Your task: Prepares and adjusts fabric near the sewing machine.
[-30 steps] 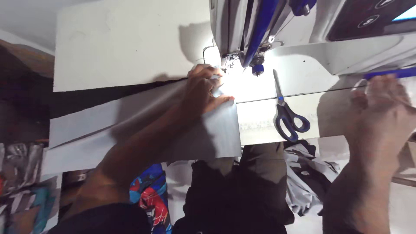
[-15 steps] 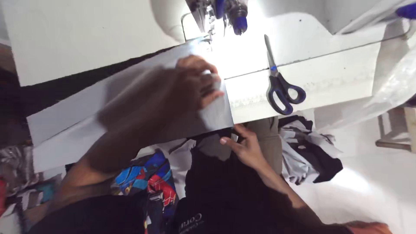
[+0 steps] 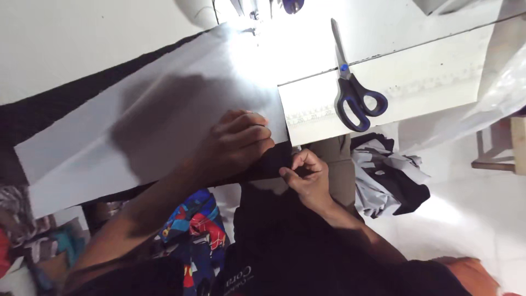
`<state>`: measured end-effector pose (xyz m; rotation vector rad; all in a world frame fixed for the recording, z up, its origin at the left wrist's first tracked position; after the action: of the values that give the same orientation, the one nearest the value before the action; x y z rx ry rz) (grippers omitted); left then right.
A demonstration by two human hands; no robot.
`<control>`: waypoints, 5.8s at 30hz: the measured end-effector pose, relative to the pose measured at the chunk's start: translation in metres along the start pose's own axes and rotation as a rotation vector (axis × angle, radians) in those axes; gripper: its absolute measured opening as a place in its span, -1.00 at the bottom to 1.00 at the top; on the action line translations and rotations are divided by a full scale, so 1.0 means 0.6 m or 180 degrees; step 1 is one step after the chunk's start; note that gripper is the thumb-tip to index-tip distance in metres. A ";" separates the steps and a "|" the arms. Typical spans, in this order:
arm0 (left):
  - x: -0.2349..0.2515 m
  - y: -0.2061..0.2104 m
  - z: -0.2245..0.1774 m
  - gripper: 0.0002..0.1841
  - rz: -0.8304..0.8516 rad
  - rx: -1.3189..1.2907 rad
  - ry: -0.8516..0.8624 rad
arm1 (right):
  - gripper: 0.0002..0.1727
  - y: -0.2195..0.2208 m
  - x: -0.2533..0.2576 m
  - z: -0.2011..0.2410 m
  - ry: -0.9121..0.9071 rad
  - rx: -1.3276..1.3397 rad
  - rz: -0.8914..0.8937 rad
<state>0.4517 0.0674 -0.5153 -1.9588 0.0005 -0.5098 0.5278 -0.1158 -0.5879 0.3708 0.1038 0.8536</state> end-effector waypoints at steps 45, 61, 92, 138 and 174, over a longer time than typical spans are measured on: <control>0.035 -0.027 0.165 -0.73 0.0032 -0.0187 0.0535 | -0.41 0.062 0.158 0.089 -0.0973 -0.5567 0.0292; 0.056 -0.048 0.214 -0.67 0.0080 -0.0112 0.0551 | -0.46 0.076 0.225 0.082 -0.0988 -0.5740 0.0271; 0.072 -0.068 0.275 -0.67 -0.0076 -0.0074 0.0336 | -0.30 -0.122 0.227 0.255 -0.0756 -0.5662 -0.1089; -0.169 -0.108 0.139 -0.67 -0.0966 0.0280 -0.0495 | -0.57 0.138 0.086 0.086 0.1518 -0.0216 0.1337; -0.023 -0.207 0.341 -0.64 -0.0194 -0.0004 -0.1632 | -0.52 0.180 0.211 0.156 -0.0984 -0.4099 0.1004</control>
<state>0.4829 0.3029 -0.4831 -2.0453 -0.3831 -0.0348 0.5555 0.0179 -0.4546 -0.7139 -0.7868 0.9935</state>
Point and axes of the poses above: each hand's wrist, its own x-axis towards the middle knuckle, its own y-axis out of the palm, z = x × y, the point moved 4 cm from there along x, towards the middle knuckle, and after that the axes turned 2 degrees about z, right-handed, at the moved point
